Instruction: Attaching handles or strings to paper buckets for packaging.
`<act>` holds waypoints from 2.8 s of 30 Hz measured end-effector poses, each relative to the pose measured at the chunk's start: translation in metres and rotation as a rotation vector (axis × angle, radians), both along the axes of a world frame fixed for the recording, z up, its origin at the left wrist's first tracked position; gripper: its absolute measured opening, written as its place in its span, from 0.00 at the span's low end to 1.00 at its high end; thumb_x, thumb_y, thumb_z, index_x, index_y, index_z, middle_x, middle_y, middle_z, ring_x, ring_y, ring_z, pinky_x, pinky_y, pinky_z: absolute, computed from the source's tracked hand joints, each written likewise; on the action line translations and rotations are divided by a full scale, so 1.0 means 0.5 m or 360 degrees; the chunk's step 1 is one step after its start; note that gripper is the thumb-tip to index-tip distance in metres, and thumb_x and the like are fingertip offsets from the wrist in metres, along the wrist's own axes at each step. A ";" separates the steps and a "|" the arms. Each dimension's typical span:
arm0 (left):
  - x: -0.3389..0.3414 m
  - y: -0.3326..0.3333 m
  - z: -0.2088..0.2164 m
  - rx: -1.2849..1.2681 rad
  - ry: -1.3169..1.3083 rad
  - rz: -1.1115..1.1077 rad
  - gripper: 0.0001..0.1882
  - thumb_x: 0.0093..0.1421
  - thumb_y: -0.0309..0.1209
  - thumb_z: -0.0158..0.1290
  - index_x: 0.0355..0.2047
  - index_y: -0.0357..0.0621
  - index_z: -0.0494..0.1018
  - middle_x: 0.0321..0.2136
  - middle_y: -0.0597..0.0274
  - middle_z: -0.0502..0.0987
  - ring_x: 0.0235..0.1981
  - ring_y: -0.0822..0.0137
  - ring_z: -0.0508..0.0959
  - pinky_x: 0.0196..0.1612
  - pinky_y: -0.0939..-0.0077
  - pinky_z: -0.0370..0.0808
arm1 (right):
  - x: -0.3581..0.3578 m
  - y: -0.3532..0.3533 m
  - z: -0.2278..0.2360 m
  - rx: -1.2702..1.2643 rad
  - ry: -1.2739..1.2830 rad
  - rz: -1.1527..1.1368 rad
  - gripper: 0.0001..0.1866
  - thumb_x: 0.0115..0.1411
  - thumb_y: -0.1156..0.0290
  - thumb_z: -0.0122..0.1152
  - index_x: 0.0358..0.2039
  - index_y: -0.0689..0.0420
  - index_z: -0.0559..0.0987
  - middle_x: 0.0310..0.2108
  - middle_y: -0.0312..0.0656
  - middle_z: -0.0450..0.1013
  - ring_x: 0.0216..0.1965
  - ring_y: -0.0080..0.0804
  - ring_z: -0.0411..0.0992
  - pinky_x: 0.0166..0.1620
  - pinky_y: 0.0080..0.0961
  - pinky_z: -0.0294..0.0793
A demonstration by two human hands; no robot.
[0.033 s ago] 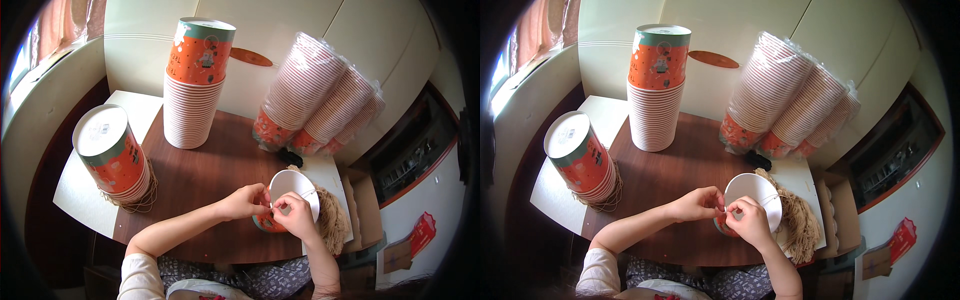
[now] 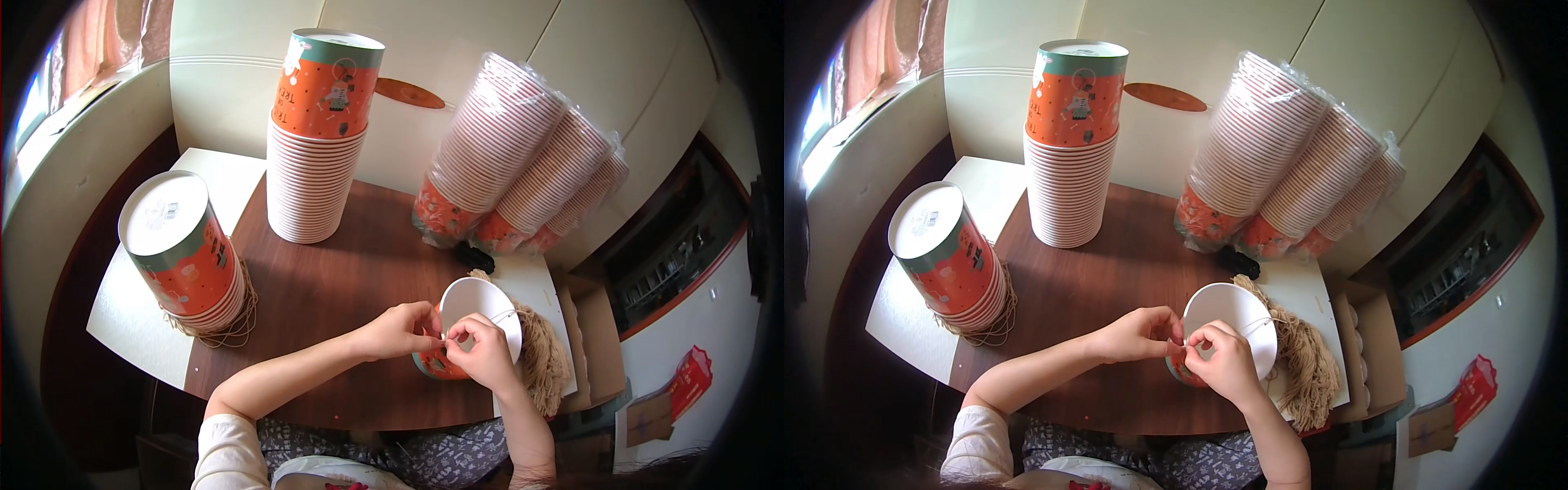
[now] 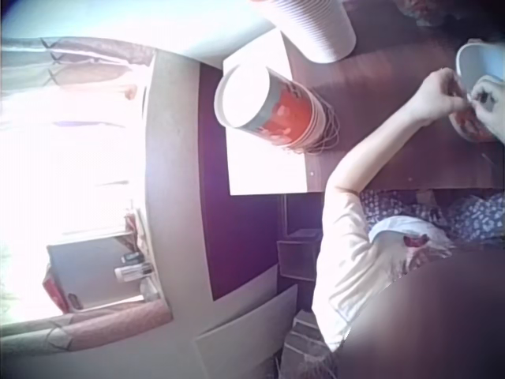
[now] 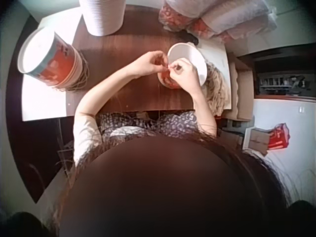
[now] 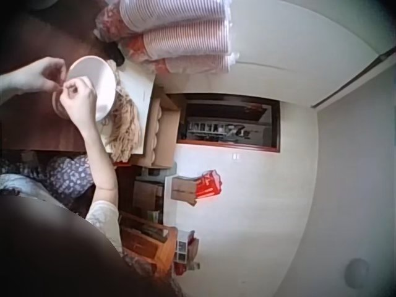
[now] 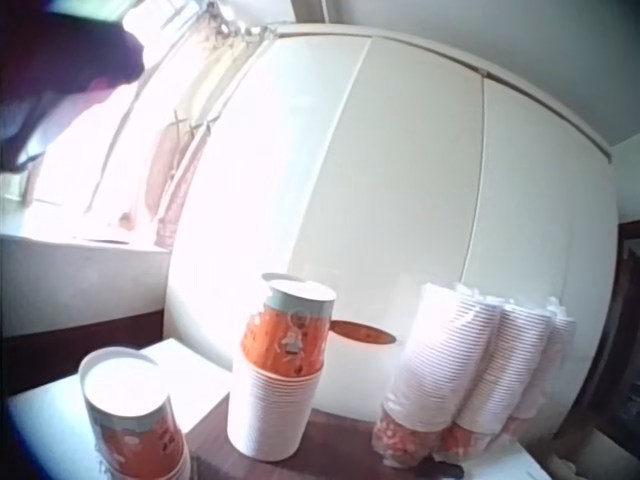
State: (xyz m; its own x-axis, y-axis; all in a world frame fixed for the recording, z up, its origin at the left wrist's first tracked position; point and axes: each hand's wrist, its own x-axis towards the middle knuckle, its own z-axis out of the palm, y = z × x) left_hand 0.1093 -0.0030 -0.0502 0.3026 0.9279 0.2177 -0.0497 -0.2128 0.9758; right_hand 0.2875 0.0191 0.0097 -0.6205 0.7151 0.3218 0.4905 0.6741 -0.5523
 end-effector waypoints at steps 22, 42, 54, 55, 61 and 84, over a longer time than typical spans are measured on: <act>0.003 -0.026 0.043 0.0710 0.0624 0.0448 0.06 0.46 0.26 0.55 0.27 0.41 0.75 0.22 0.58 0.76 0.25 0.60 0.77 0.30 0.70 0.75 | 0.004 0.009 -0.010 -0.0279 0.0078 -0.0017 0.05 0.44 0.76 0.61 0.24 0.60 0.74 0.24 0.37 0.69 0.22 0.25 0.66 0.28 0.20 0.68; 0.023 -0.027 0.026 0.0178 0.0152 0.0438 0.09 0.49 0.24 0.55 0.31 0.33 0.72 0.24 0.56 0.78 0.28 0.70 0.79 0.34 0.77 0.76 | 0.008 0.005 -0.009 -0.0334 0.0143 -0.0052 0.04 0.47 0.76 0.62 0.25 0.61 0.78 0.25 0.37 0.72 0.22 0.22 0.67 0.27 0.18 0.68; 0.035 -0.013 -0.008 -0.0323 -0.0487 0.0233 0.06 0.50 0.20 0.52 0.31 0.34 0.71 0.27 0.63 0.74 0.30 0.77 0.73 0.35 0.82 0.72 | -0.002 0.000 -0.010 0.0040 0.0090 -0.0053 0.05 0.45 0.77 0.61 0.25 0.58 0.75 0.24 0.37 0.71 0.22 0.26 0.69 0.27 0.21 0.70; 0.036 -0.013 -0.008 -0.0324 -0.0487 0.0232 0.06 0.50 0.20 0.52 0.31 0.34 0.71 0.27 0.63 0.74 0.30 0.77 0.73 0.35 0.82 0.72 | -0.002 0.000 -0.010 0.0002 0.0087 -0.0060 0.05 0.45 0.77 0.61 0.25 0.58 0.75 0.24 0.37 0.70 0.22 0.26 0.69 0.27 0.21 0.70; 0.034 -0.009 -0.018 -0.0262 -0.0642 0.0081 0.11 0.52 0.20 0.52 0.37 0.35 0.69 0.31 0.63 0.74 0.33 0.77 0.73 0.38 0.83 0.71 | -0.001 0.002 -0.012 -0.0072 0.0067 -0.0043 0.05 0.45 0.76 0.61 0.24 0.58 0.74 0.24 0.37 0.70 0.22 0.26 0.68 0.27 0.21 0.69; 0.026 -0.015 0.009 -0.0730 -0.0558 -0.0134 0.10 0.57 0.30 0.49 0.36 0.38 0.71 0.32 0.66 0.74 0.35 0.78 0.71 0.41 0.81 0.68 | -0.003 -0.004 -0.008 0.0035 0.0086 -0.0081 0.05 0.43 0.80 0.59 0.23 0.60 0.73 0.22 0.37 0.68 0.22 0.23 0.65 0.27 0.19 0.67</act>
